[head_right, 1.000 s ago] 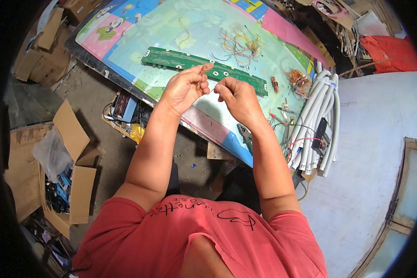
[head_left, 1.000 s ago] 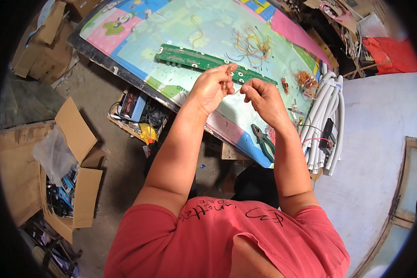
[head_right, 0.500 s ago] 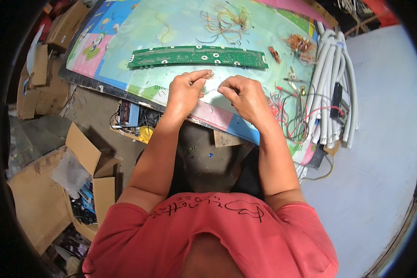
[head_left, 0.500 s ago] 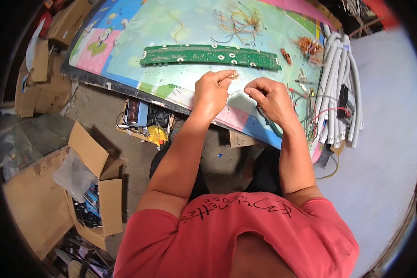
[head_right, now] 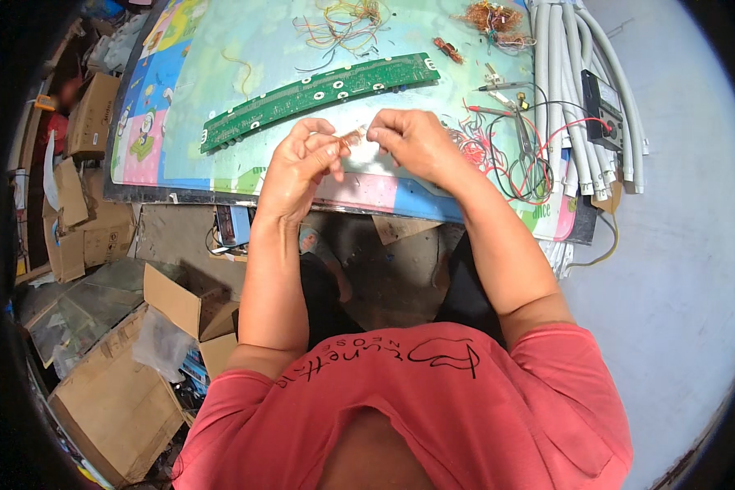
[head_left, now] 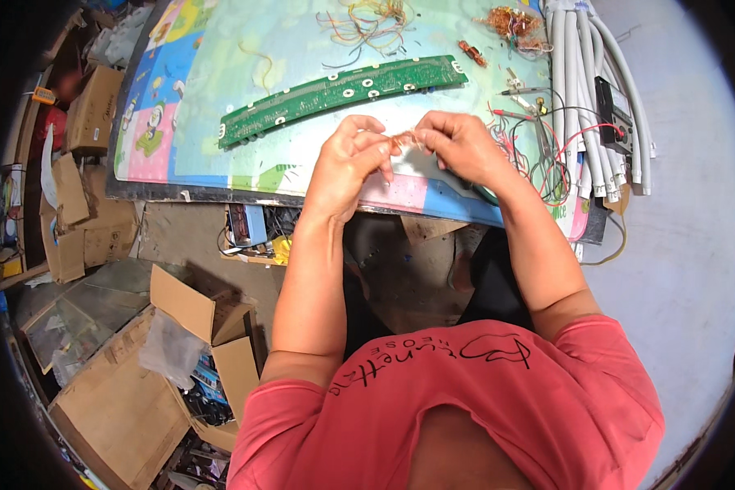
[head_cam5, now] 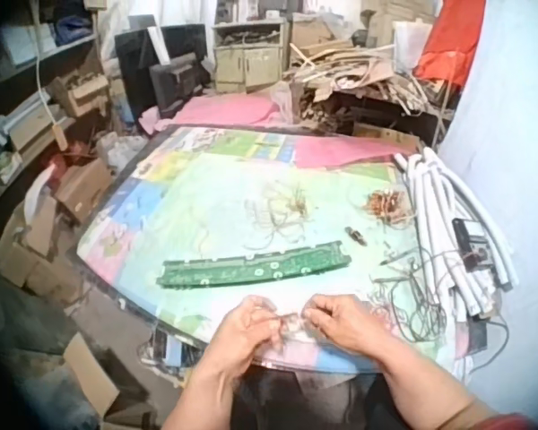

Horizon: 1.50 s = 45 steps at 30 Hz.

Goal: The person works at a cluttered table, handling a green circuit board and small copper wire coils. They pick up and inspect the board, manipulate the coils, and use scissors to cut a yellow wire. The person also briefly adjusts the camera and rubs their hands.

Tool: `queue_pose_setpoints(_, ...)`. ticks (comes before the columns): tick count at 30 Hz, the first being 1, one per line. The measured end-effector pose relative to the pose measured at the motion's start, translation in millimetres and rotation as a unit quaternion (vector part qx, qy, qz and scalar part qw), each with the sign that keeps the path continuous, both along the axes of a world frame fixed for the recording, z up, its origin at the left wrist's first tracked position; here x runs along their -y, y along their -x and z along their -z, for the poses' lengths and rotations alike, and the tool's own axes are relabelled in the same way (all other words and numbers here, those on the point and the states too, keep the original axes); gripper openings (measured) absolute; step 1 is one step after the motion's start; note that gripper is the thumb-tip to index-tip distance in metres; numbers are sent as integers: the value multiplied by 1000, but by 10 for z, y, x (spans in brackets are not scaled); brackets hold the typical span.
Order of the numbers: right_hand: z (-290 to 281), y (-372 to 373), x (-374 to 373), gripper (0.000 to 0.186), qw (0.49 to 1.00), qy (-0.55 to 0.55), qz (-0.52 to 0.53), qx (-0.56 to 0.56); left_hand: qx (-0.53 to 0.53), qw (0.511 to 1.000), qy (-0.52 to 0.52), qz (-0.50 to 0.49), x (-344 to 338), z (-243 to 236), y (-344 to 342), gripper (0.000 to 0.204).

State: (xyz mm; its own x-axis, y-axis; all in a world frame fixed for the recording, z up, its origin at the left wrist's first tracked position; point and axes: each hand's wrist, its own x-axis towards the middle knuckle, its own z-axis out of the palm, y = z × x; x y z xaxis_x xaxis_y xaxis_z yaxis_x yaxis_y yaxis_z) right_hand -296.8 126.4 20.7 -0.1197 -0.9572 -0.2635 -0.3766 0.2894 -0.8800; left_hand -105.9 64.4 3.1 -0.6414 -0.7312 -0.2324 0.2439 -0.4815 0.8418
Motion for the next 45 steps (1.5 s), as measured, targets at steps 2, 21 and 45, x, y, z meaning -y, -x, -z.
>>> queue_pose_setpoints(2,5,-136,-60,14,991,52,-52,-115,59,995,28,-71,13,83,15,14)
queue_pose_setpoints(21,-35,-209,-193,14,940,186,-183,-219,338,857,388,-31,-166,84,9,3)
queue_pose_setpoints(45,-17,-210,-205,12,965,144,-164,-146,357,872,289,169,-174,-122,-58,6)
